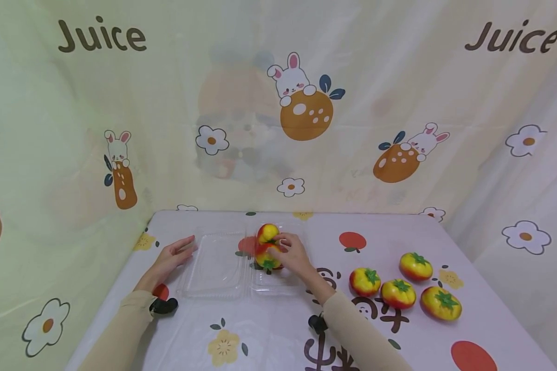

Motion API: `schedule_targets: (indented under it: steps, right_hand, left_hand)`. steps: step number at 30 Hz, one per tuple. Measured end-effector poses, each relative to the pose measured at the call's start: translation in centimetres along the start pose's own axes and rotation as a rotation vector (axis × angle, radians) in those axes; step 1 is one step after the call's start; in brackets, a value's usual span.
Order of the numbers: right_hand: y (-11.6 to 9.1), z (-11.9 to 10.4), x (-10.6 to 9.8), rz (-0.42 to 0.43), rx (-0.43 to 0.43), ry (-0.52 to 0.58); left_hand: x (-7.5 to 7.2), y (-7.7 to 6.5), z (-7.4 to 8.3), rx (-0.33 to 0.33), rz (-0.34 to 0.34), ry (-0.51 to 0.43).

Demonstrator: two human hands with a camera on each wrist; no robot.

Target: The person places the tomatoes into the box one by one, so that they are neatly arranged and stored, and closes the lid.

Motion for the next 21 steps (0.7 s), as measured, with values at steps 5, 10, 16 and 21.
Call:
schedule_targets:
  steps: [5, 10, 16, 21]
  right_hand:
    - [0.04, -0.15, -0.15, 0.012, 0.006, 0.009]
    - [-0.01, -0.23, -0.44, 0.015, 0.004, -0.006]
    - [-0.41, -0.35, -0.77, 0.001, -0.003, -0.068]
    - [-0.76, -0.34, -0.89, -0.031, -0.017, -0.102]
  left_hand:
    - [-0.02, 0.16, -0.13, 0.004, 0.000, 0.005]
    - [-0.02, 0.17, -0.15, 0.013, 0.002, -0.004]
    - [-0.01, 0.13, -0.12, 0.026, -0.003, 0.005]
    - [0.10, 0.10, -0.04, 0.016, -0.007, -0.002]
Point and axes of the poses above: each hand's wrist, its own y-axis towards the middle knuckle, its own x-axis out of the palm, z = x × y, the point moved 4 cm from there along y, towards the middle knuckle, and after that the axes turned 5 degrees about z, right-handed, at the moved point
